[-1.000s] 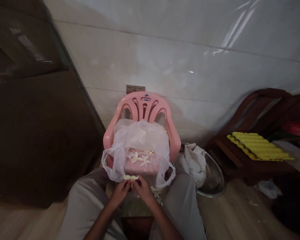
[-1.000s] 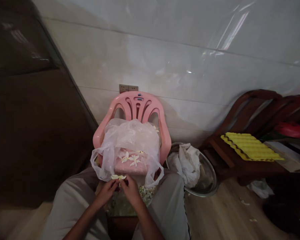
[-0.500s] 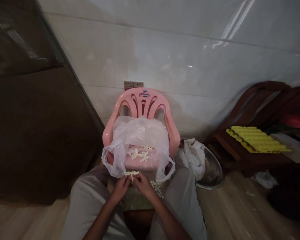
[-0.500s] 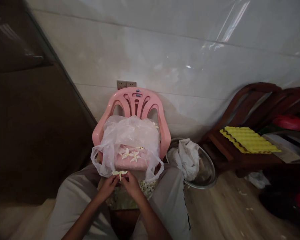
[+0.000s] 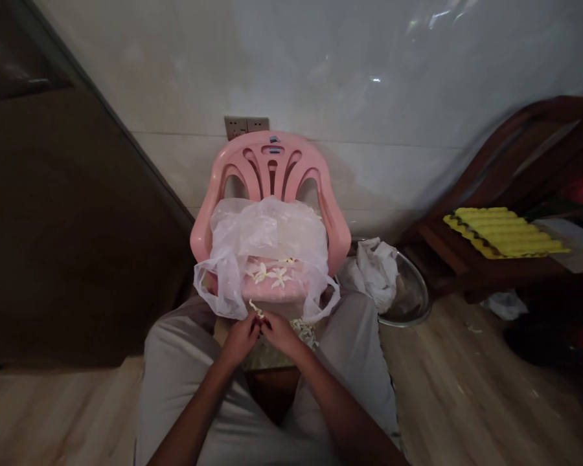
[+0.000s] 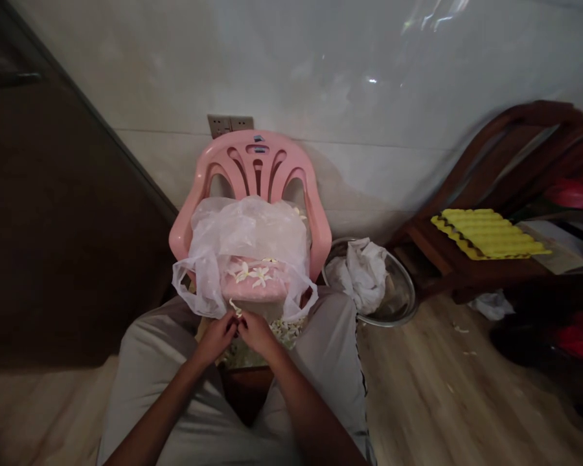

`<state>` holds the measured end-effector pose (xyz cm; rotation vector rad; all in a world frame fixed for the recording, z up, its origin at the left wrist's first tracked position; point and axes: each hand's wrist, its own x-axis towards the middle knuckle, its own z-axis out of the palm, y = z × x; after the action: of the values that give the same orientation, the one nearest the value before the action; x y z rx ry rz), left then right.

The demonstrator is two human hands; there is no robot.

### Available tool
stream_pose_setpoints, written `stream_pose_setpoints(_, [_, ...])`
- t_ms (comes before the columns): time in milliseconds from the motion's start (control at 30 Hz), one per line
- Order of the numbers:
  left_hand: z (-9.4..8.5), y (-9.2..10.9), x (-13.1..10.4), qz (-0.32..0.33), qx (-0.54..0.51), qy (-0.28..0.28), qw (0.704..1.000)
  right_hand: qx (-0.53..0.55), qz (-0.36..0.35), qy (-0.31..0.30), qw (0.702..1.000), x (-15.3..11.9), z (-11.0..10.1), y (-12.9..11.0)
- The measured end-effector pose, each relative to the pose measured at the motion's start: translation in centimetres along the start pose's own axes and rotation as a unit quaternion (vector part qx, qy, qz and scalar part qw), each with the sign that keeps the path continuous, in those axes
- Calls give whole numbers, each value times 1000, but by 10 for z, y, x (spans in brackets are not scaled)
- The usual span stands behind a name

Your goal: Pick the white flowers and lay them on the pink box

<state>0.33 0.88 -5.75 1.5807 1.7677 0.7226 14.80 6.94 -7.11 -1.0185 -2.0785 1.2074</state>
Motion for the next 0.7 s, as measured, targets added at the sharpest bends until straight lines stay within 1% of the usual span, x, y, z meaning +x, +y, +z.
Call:
stream_pose_setpoints(100, [-3,11,1,-10,144,-33,989,-101,-5,-42,994,1,-6,-9])
stream_pose_setpoints(200, [-8,19,2,-13,267,-63,962,-210,-22,-94,973,1,-11,-21])
stream_pose_setpoints(267, [-10,22,2,-7,317,-78,945,-268,-29,-126,955,-1,-12,-27])
stream_pose_setpoints(333, [-11,23,0,4,338,-95,936,-300,-39,-147,942,-4,-13,-31])
stream_pose_setpoints(400, [-13,24,-2,17,336,-106,936,-302,-52,-152,940,-7,-14,-33])
stream_pose_setpoints(467, [-15,26,-4,24,324,-105,940,-285,-59,-142,946,-9,-16,-34])
stream_pose_setpoints(567, [-19,27,-7,22,294,-95,951,-252,-46,-121,959,-8,-17,-31])
stream_pose_setpoints(633, [-19,24,-8,21,243,-75,967,-232,-39,-109,966,-6,-16,-28])
stream_pose_setpoints(700, [-16,17,-8,19,149,-34,988,-201,-41,-91,974,-3,-15,-23])
